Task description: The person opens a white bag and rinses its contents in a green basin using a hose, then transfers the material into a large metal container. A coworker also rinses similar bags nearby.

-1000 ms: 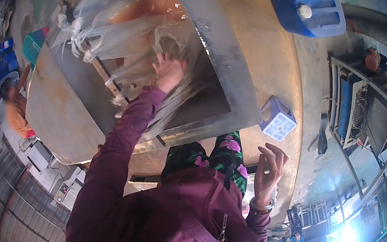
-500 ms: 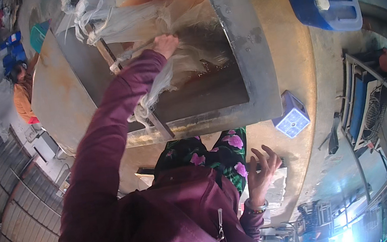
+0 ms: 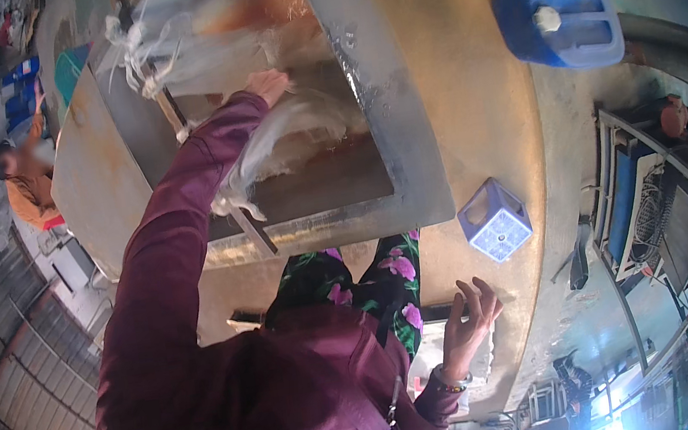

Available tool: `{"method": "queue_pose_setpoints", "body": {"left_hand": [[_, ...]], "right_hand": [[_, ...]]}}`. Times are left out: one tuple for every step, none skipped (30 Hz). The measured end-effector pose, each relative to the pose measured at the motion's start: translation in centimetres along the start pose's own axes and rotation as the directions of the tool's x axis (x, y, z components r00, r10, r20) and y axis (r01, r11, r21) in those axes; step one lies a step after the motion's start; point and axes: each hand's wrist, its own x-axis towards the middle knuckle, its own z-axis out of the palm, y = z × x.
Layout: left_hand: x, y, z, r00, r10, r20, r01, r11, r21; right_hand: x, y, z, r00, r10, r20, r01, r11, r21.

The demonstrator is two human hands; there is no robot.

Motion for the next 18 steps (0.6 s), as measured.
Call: {"method": "queue_pose_setpoints", "body": {"left_hand": [[-0.6, -0.3, 0.6, 0.999, -0.049, -0.022, 0.048, 0.998, -0.034], [-1.0, -0.5, 0.9, 0.994, -0.100, -0.047, 0.097, 0.993, -0.069], [-0.7, 1.4, 1.4, 0.961, -0.278, 0.009, 0.275, 0.943, -0.189], [-1.4, 4.2, 1.9, 0.967, -0.257, -0.001, 0.249, 0.938, -0.243], [-2.1, 7.6, 2.9, 0.972, -0.233, -0.021, 0.217, 0.931, -0.292], [-2.9, 10.4, 3.8, 0.978, -0.202, -0.045, 0.175, 0.925, -0.338], [-3.6, 11.7, 3.7, 0.983, -0.164, -0.079, 0.122, 0.916, -0.383], [-4.3, 11.3, 2.7, 0.997, -0.066, -0.046, 0.046, 0.938, -0.343], [-5.2, 10.4, 1.8, 0.999, 0.031, -0.010, -0.033, 0.952, -0.306], [-5.7, 9.3, 0.7, 0.991, 0.129, 0.023, -0.118, 0.957, -0.264], [-4.7, 6.5, -0.7, 1.000, 0.004, -0.023, -0.009, 0.975, -0.223], [-3.2, 3.6, -1.1, 0.991, -0.131, 0.008, 0.130, 0.971, -0.199], [-2.1, 2.6, -2.3, 0.978, -0.200, 0.059, 0.208, 0.943, -0.258], [-1.6, 2.6, -2.9, 0.960, -0.249, 0.127, 0.276, 0.911, -0.305], [-2.1, 3.6, -1.5, 0.958, -0.266, 0.107, 0.287, 0.903, -0.319], [-2.9, 3.6, -2.0, 0.950, -0.301, 0.079, 0.311, 0.899, -0.309], [-4.1, 3.8, -2.2, 0.939, -0.340, 0.056, 0.340, 0.891, -0.300], [-5.6, 4.8, -2.0, 0.964, -0.239, 0.113, 0.260, 0.936, -0.238]], "right_hand": [[0.3, 0.0, 0.1, 1.000, -0.008, 0.018, 0.008, 1.000, 0.012], [0.6, -0.1, 0.2, 0.999, -0.019, 0.032, 0.018, 1.000, 0.023], [0.8, -0.5, 0.3, 0.998, -0.042, 0.045, 0.040, 0.998, 0.053], [1.2, -0.8, 0.2, 0.996, -0.074, 0.056, 0.071, 0.996, 0.056], [1.4, -1.2, 0.0, 0.993, -0.105, 0.060, 0.102, 0.993, 0.062], [1.3, -1.8, -0.2, 0.990, -0.130, 0.058, 0.126, 0.990, 0.067], [1.0, -2.6, -0.6, 0.992, -0.113, 0.050, 0.109, 0.990, 0.090], [0.9, -3.0, -1.1, 0.987, -0.157, 0.036, 0.153, 0.984, 0.094], [0.5, -3.3, -1.7, 0.979, -0.201, 0.020, 0.199, 0.976, 0.093], [0.2, -3.5, -2.2, 0.970, -0.243, -0.004, 0.242, 0.966, 0.090], [-0.3, -4.0, -3.3, 0.976, -0.219, 0.011, 0.217, 0.971, 0.102], [0.8, -3.4, -4.7, 0.975, -0.209, 0.072, 0.205, 0.976, 0.068], [0.7, -2.3, -5.6, 0.974, -0.215, 0.072, 0.215, 0.977, 0.009], [0.3, -1.3, -6.2, 0.976, -0.203, 0.077, 0.207, 0.977, -0.047], [0.0, -0.7, -7.1, 0.974, -0.223, 0.045, 0.226, 0.966, -0.121], [0.2, 0.2, -7.2, 0.962, -0.272, -0.013, 0.265, 0.946, -0.184], [0.5, 0.9, -7.9, 0.957, -0.289, -0.007, 0.281, 0.936, -0.213], [0.7, 1.5, -8.6, 0.951, -0.308, 0.003, 0.300, 0.923, -0.243]]}}
